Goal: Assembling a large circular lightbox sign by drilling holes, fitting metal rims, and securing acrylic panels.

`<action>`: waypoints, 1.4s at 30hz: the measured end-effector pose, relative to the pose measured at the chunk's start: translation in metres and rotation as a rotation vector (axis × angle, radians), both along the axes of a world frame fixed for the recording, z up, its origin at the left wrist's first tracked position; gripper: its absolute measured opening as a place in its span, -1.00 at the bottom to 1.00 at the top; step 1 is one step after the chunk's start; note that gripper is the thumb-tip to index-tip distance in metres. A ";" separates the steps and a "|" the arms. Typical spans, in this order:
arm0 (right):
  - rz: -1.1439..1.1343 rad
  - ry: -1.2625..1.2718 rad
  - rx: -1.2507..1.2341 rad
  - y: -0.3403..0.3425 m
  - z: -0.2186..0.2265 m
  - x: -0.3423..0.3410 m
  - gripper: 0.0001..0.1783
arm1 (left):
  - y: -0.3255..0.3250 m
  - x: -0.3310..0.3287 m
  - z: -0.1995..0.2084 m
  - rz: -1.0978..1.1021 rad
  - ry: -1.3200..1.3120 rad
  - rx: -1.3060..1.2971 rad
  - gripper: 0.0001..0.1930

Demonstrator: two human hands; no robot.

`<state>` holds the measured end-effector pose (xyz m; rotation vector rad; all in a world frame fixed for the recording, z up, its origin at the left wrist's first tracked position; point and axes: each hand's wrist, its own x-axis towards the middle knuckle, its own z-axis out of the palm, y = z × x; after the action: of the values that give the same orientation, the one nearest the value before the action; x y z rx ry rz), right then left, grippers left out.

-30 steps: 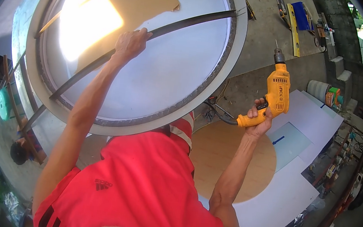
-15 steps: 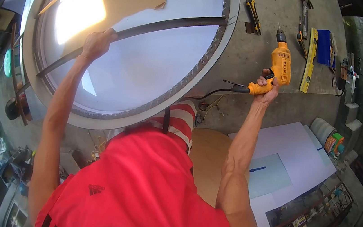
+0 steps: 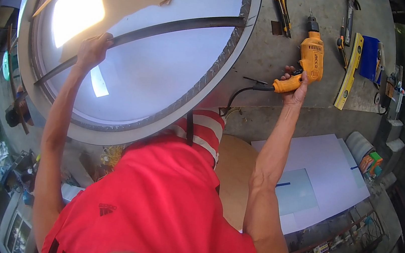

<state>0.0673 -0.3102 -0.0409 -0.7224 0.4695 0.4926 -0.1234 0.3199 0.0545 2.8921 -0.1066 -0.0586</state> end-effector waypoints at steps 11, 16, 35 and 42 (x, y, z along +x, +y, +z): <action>-0.051 0.141 -0.447 0.032 0.024 -0.020 -0.23 | 0.003 -0.002 -0.005 -0.013 -0.010 0.028 -0.76; 0.633 0.393 -1.565 0.054 0.093 -0.017 -0.05 | -0.003 -0.006 -0.005 0.058 -0.029 0.080 -0.76; 0.431 -0.708 -1.330 0.227 0.120 -0.049 -0.46 | -0.011 -0.008 -0.004 0.164 0.000 -0.011 -0.87; 0.350 -0.809 -1.302 0.223 0.111 -0.050 -0.45 | -0.016 -0.006 -0.004 0.185 -0.061 0.038 -0.94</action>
<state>0.0173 -0.0868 0.0702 -2.1670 -0.1900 0.1168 -0.1298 0.3036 0.0506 2.9278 0.1530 0.0613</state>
